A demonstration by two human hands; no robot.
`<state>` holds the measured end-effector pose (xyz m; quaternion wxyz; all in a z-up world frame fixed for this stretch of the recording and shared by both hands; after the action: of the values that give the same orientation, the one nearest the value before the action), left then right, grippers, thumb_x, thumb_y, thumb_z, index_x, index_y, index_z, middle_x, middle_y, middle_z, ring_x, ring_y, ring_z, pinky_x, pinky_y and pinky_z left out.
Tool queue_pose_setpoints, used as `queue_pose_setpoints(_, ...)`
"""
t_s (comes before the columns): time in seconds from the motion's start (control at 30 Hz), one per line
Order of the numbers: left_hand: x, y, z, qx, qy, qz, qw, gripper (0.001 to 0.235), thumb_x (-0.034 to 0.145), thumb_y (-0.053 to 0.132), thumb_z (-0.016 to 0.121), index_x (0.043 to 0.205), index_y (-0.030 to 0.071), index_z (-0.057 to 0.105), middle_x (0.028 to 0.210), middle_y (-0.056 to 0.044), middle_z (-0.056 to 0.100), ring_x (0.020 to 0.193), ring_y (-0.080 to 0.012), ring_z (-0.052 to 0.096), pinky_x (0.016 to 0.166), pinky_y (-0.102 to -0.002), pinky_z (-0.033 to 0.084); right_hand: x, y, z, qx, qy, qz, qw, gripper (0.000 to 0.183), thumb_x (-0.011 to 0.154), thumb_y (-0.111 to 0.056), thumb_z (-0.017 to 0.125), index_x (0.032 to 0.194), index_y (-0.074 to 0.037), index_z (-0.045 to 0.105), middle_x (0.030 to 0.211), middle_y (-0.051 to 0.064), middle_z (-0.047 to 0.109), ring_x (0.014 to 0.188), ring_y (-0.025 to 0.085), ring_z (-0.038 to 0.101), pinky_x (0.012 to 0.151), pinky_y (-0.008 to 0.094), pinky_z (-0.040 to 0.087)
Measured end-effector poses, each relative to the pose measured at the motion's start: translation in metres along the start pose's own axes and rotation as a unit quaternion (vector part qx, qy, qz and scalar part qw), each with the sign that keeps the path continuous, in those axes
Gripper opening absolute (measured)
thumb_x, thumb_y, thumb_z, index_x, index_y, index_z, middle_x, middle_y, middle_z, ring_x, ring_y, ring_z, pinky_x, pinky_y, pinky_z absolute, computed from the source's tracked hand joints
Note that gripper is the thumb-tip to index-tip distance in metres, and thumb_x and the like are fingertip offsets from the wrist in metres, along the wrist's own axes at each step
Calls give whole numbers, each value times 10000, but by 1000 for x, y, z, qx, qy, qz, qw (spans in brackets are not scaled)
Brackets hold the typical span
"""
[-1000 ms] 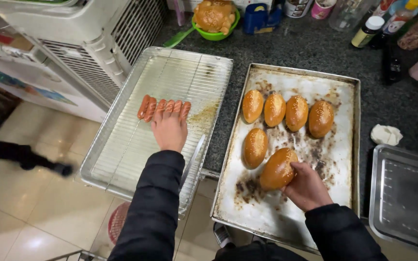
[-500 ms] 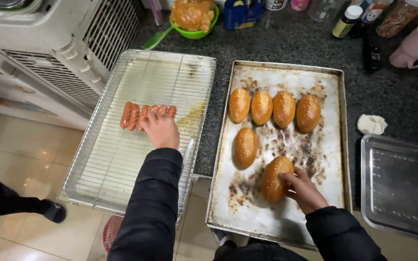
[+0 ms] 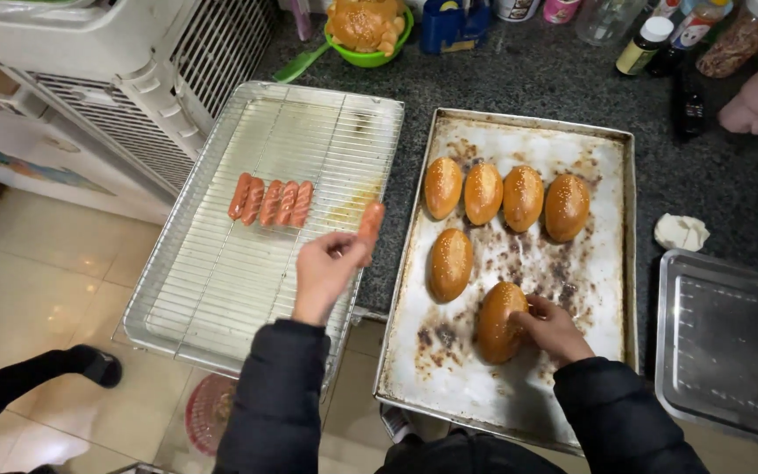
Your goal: The person assembles hot dogs by placing cooked sausages into sliced buns on a baking tray. They then use a squeeze bottle to apply a white sauce in a zigzag pattern over each hot dog.
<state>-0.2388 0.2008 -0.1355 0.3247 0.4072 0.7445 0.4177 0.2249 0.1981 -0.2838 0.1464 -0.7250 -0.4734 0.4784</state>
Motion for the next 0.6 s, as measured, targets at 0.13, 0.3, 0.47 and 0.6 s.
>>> queue_pose_setpoints(0.13,-68,35,-6,24,-4,11,1000,339,755,468,968,1009,246,930,792,45,783,794,-126,710,766,-311,597,-30,-56,-19,-44,106,-117,986,733,906,-449,954,1496,-57,762,1374,293,747,1242,514,764,1089,584,612)
queue_pose_setpoints(0.3,-133,72,-3,64,77,162,982,210,837,404,900,917,212,871,760,23,726,938,-241,719,989,-425,498,-118,-175,19,121,53,-290,948,203,967,-172,922,1153,-98,893,971,122,845,954,216,792,914,404,663)
queue_pose_setpoints(0.47,-158,66,1,78,89,176,977,186,823,368,914,904,213,851,766,41,679,957,-220,682,1009,-413,462,-162,-218,43,116,-4,-298,947,206,930,-239,978,1022,-77,890,791,71,804,775,154,718,754,330,647)
queue_pose_setpoints(0.6,-172,65,-5,77,100,187,974,201,795,341,918,909,192,847,760,26,655,938,-234,688,991,-414,480,-170,-219,58,134,-33,-292,946,208,947,-218,963,1006,-39,877,775,89,788,754,139,691,696,301,637)
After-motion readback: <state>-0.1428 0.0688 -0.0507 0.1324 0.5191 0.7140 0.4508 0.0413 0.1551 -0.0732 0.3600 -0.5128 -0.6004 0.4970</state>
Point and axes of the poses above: each hand's wrist, its own x-axis towards the middle knuckle, its own z-axis out of the palm, y = z × x, the point moved 6 cm from there along x, towards the middle knuckle
